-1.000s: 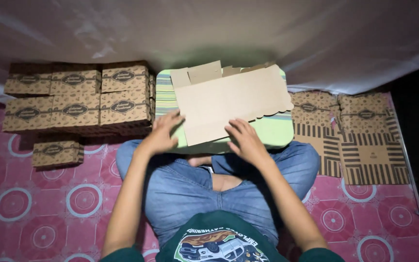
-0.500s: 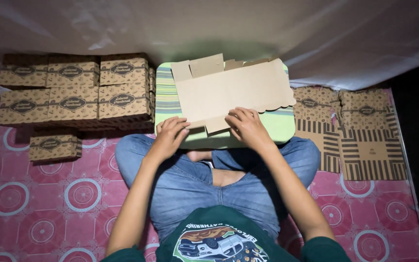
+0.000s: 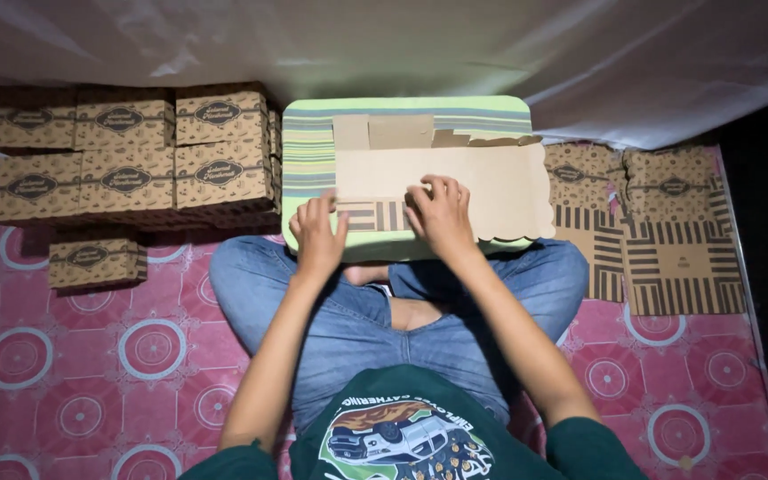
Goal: Assembling a small cardboard box from a flat template by folding and tucking flaps.
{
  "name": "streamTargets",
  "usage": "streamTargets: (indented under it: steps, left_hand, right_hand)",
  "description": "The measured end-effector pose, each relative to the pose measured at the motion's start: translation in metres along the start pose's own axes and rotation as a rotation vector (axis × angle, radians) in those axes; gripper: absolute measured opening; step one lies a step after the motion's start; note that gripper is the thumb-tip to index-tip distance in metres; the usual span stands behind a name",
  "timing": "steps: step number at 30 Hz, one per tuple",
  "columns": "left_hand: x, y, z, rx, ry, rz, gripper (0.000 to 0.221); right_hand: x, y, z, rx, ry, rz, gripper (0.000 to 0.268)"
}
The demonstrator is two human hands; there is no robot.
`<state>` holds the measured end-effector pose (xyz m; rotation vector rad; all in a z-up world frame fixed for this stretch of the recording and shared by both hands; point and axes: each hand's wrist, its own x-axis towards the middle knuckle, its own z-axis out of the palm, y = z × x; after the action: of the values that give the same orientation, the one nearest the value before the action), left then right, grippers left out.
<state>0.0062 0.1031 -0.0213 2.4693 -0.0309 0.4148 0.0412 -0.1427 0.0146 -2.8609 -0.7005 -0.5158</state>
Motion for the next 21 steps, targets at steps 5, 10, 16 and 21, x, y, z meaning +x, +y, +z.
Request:
streamTargets:
  steps: [5, 10, 16, 21]
  left_hand:
    - [-0.004, 0.034, -0.010, 0.121, -0.046, -0.024, 0.050]
    - [-0.003, 0.035, -0.009, 0.139, -0.126, -0.074, 0.053]
    - [-0.003, 0.030, -0.020, 0.095, -0.215, -0.144, 0.048]
    - [-0.001, 0.025, -0.028, 0.071, -0.266, -0.153, 0.045]
  right_hand:
    - [-0.005, -0.038, 0.016, 0.345, -0.042, 0.163, 0.041]
    - [-0.004, -0.039, 0.007, 0.321, -0.178, 0.169, 0.037]
    - [-0.007, -0.001, -0.003, 0.261, -0.342, 0.207, 0.041]
    - [-0.013, 0.029, -0.022, 0.285, -0.400, 0.293, 0.047]
